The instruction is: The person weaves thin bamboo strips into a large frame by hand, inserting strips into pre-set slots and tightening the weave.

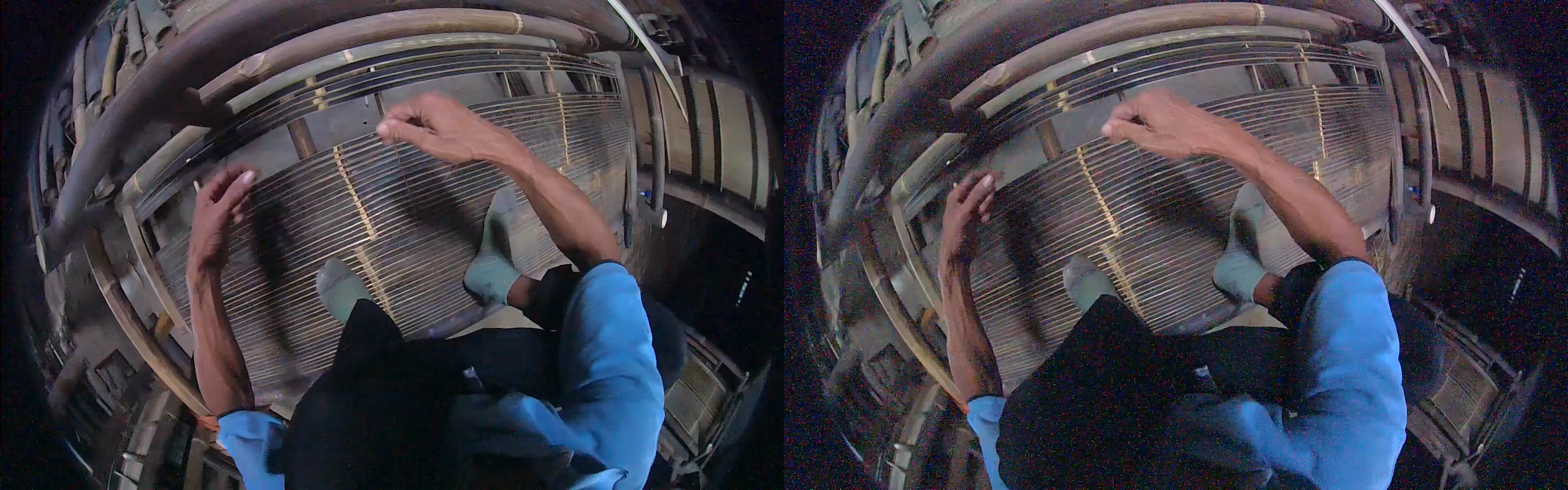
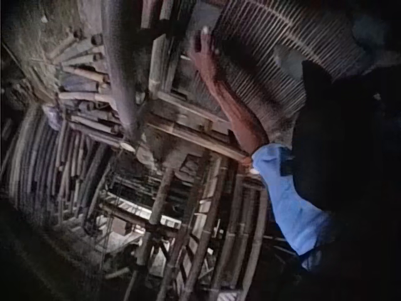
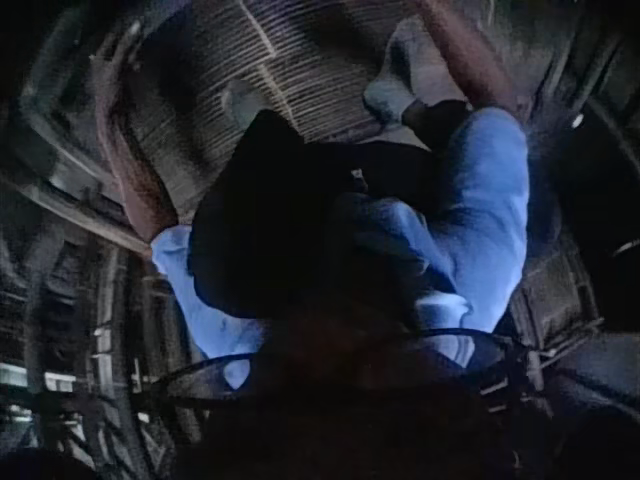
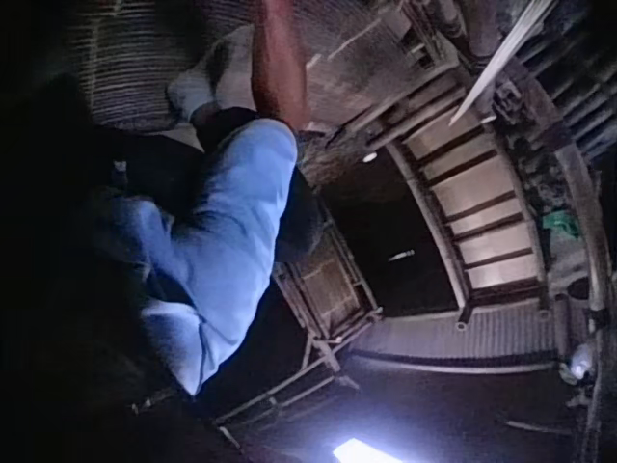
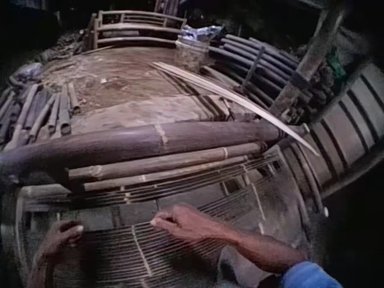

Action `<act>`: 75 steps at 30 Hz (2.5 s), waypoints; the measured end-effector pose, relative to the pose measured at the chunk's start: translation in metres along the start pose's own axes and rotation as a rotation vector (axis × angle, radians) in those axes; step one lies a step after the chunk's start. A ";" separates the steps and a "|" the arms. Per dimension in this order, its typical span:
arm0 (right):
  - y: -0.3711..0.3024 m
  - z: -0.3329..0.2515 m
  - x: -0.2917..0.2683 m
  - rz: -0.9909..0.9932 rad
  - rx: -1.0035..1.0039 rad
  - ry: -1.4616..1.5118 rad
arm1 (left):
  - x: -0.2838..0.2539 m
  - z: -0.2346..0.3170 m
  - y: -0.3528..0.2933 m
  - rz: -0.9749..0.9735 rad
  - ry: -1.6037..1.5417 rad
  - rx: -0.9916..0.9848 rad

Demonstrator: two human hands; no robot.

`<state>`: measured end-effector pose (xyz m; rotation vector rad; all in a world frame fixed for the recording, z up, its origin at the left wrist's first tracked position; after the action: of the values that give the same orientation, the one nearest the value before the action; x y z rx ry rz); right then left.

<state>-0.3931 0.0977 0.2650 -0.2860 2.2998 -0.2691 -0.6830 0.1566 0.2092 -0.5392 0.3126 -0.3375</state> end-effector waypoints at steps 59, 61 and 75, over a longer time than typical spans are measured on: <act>-0.018 0.017 0.060 0.399 -0.335 -0.204 | 0.116 -0.067 -0.059 0.226 -0.880 -0.230; -0.024 -0.001 0.090 0.345 -0.431 -0.176 | 0.106 -0.078 -0.069 0.249 -0.678 -0.290; -0.055 -0.025 0.102 0.270 -0.363 0.068 | 0.119 -0.094 -0.121 -0.020 -0.233 -0.309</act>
<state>-0.4732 0.0183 0.2269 -0.1445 2.4132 0.2821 -0.6387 -0.0292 0.1748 -0.8785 0.1337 -0.2437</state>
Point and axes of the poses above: each hand's wrist, its own y-axis towards the middle knuckle, its own x-axis out of the palm, z = x × y, the point moved 10 cm from there along y, towards the middle knuckle, and after that the axes turned 13 degrees about z, right-handed, at the moved point
